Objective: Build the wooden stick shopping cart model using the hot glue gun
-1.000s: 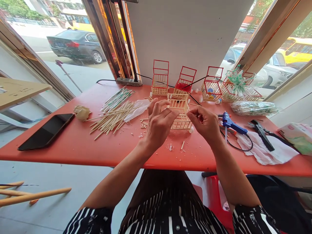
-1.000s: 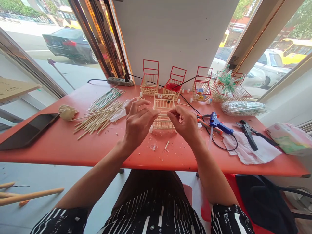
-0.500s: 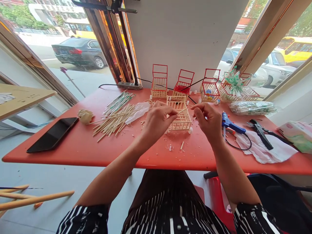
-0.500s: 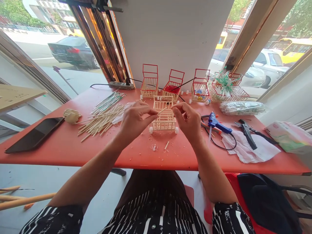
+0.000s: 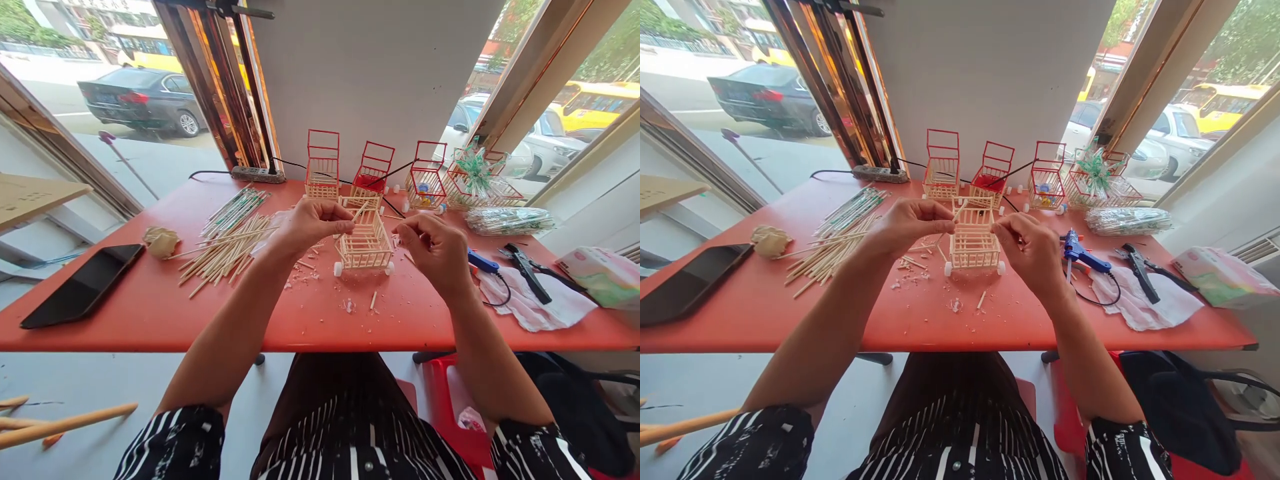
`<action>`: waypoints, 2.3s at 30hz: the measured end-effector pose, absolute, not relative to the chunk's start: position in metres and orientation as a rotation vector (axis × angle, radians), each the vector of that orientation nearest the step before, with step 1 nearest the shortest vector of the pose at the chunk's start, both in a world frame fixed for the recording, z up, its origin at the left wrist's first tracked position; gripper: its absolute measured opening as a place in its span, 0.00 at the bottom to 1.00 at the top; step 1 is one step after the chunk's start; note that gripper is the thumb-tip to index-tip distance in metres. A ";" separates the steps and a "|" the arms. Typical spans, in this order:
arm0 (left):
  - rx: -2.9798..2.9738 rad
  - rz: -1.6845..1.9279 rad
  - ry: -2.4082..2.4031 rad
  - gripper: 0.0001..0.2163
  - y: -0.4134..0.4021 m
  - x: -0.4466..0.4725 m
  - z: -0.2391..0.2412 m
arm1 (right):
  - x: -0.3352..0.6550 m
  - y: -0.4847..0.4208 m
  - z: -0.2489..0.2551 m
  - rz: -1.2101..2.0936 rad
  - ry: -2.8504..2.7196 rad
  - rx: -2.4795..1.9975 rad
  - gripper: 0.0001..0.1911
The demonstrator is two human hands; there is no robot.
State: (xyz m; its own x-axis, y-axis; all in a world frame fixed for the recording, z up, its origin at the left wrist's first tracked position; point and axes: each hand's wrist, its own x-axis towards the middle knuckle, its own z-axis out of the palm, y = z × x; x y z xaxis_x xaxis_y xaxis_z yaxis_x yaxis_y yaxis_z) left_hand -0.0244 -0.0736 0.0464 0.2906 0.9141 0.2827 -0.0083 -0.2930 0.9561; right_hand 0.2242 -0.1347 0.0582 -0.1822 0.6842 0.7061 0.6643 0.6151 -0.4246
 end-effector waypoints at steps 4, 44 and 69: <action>1.540 1.178 0.850 0.16 -0.076 -0.033 0.040 | 0.227 -0.153 0.061 0.020 -2.001 -1.120 0.12; 1.918 0.841 0.891 0.02 -0.100 -0.025 0.054 | 0.293 -0.178 -0.010 -0.078 -2.088 -1.544 0.11; 1.688 0.697 0.847 0.05 -0.100 -0.014 0.050 | 0.198 -0.184 0.003 0.135 -2.466 -1.845 0.04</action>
State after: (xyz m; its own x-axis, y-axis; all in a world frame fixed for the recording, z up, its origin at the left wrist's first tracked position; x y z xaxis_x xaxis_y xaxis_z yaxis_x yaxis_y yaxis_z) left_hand -0.0138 -0.1000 0.0500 0.5759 0.8168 0.0340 0.1910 -0.1748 0.9659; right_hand 0.1983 -0.1843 0.0029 -0.2825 0.9592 -0.0053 0.9541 0.2804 -0.1053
